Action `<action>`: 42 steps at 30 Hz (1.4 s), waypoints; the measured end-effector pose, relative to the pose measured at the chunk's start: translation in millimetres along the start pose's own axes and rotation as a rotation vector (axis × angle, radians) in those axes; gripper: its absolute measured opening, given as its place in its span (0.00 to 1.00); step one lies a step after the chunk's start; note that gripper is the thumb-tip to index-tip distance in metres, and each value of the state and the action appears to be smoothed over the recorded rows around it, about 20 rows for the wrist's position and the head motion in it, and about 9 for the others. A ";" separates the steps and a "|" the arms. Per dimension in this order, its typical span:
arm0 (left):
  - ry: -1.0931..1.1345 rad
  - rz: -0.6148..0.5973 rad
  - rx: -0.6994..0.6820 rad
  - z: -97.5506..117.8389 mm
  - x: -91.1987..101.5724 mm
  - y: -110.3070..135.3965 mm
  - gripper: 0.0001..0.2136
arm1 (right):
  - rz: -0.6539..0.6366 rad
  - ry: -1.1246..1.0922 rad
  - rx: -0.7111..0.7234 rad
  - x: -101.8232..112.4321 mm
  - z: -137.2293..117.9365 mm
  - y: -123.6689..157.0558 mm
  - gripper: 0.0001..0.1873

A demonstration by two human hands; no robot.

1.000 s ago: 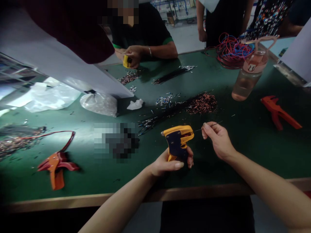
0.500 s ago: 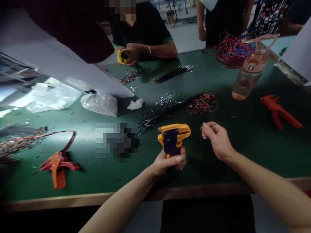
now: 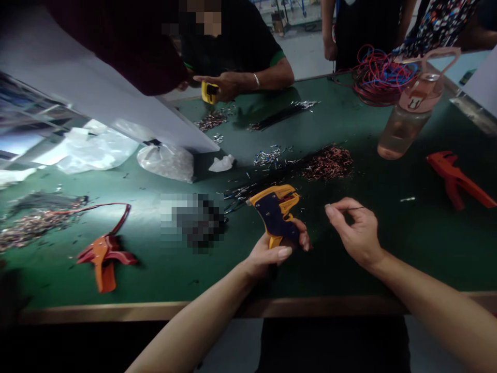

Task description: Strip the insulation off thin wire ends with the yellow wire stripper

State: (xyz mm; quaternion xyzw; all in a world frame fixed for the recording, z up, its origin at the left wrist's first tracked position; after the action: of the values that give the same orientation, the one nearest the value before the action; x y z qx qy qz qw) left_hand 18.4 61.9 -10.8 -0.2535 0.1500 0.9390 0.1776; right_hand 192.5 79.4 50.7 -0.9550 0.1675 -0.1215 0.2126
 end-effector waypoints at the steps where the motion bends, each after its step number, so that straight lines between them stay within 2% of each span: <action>1: -0.006 0.003 0.001 -0.1 -0.1 0.3 0.23 | -0.016 0.036 0.100 -0.1 -9.1 1.5 0.07; 4: -0.028 0.013 0.012 -2.8 0.8 0.8 0.24 | -0.068 0.110 0.362 -3.4 -32.8 8.2 0.06; 7: -0.071 0.000 0.029 -7.3 -0.1 1.5 0.24 | -0.099 0.140 0.505 -6.9 -47.2 14.3 0.06; 12: -0.160 -0.014 0.007 -6.6 -3.4 2.3 0.25 | -0.153 0.169 0.581 -13.2 -57.3 20.0 0.07; 17: -0.157 0.084 -0.022 1.6 0.7 1.2 0.22 | -0.171 0.188 0.581 -15.8 -56.1 21.1 0.07; 27: -0.235 0.182 0.010 0.4 4.0 1.8 0.20 | -0.189 0.167 0.419 -15.5 -41.6 16.2 0.07; 31: -0.292 0.222 0.004 0.1 6.6 1.6 0.22 | -0.184 0.139 0.403 -14.7 -41.3 16.2 0.06; 34: -0.282 0.203 0.022 -1.7 8.6 -0.2 0.21 | -0.154 0.099 0.357 -10.5 -38.5 14.7 0.06; 36: -0.236 0.162 0.039 -2.7 8.3 -1.5 0.20 | -0.107 0.079 0.260 -5.4 -30.7 11.0 0.06; 42: -0.089 -0.035 0.112 -8.9 -0.3 1.0 0.25 | 0.016 -0.097 -0.153 1.0 5.8 0.3 0.10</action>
State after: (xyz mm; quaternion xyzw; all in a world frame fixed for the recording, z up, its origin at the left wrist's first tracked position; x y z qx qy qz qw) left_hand 22.0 57.6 -17.9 -0.2039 0.1898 0.9362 0.2143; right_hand 195.1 80.9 45.6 -0.9718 0.1732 -0.0604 0.1479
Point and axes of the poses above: each hand's wrist, its own y-axis away from the middle knuckle, its own x-axis out of the back of the hand, z = x × y, the point moved 8 cm from there along -y, towards the middle knuckle, and after that the axes turned 8 degrees about z, right-handed, at the moved point
